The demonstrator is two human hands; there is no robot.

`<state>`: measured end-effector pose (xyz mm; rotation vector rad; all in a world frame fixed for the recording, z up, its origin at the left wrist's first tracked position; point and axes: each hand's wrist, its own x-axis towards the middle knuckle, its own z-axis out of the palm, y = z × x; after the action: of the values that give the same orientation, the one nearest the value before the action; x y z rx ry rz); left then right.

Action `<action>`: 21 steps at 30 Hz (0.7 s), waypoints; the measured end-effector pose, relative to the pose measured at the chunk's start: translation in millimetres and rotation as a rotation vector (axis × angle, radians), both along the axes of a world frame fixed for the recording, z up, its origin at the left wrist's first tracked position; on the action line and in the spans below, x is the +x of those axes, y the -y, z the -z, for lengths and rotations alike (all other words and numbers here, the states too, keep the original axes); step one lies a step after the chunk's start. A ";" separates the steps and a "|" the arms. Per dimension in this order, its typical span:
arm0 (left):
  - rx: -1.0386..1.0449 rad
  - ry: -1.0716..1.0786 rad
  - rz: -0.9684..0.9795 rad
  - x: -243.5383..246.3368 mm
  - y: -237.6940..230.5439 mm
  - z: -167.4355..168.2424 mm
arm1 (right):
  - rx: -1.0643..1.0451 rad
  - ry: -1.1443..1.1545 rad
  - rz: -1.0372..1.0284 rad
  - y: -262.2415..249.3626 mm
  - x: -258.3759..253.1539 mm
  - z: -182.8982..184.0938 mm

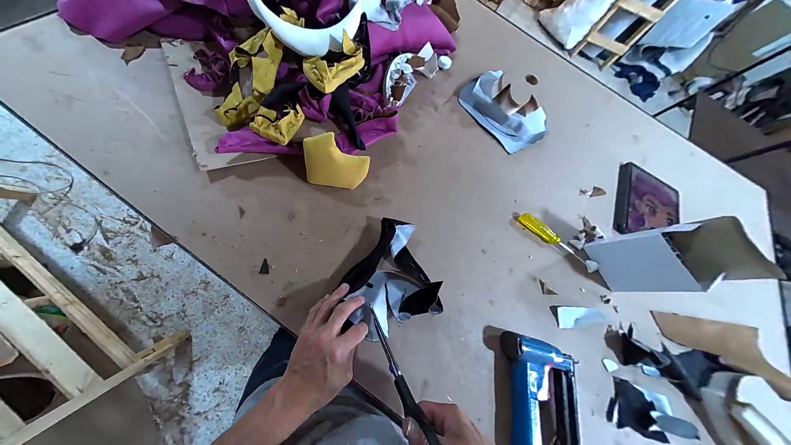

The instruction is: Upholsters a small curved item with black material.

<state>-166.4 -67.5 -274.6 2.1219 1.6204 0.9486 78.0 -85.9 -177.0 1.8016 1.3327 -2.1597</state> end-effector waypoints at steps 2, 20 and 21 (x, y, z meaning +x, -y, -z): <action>-0.016 0.020 0.000 0.1 1.1 0.3 | -0.041 -0.033 0.016 -1.8 0.0 5.3; -0.098 0.093 0.045 -18.7 4.0 5.8 | -0.100 -0.121 0.122 -23.9 -23.4 28.4; -0.091 0.076 0.052 -21.9 3.6 6.3 | -0.103 -0.125 0.112 -22.3 -19.5 27.8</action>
<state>-188.3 -71.1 -280.9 2.0327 1.5350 0.9100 58.5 -63.6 -204.8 1.7698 1.1435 -2.3867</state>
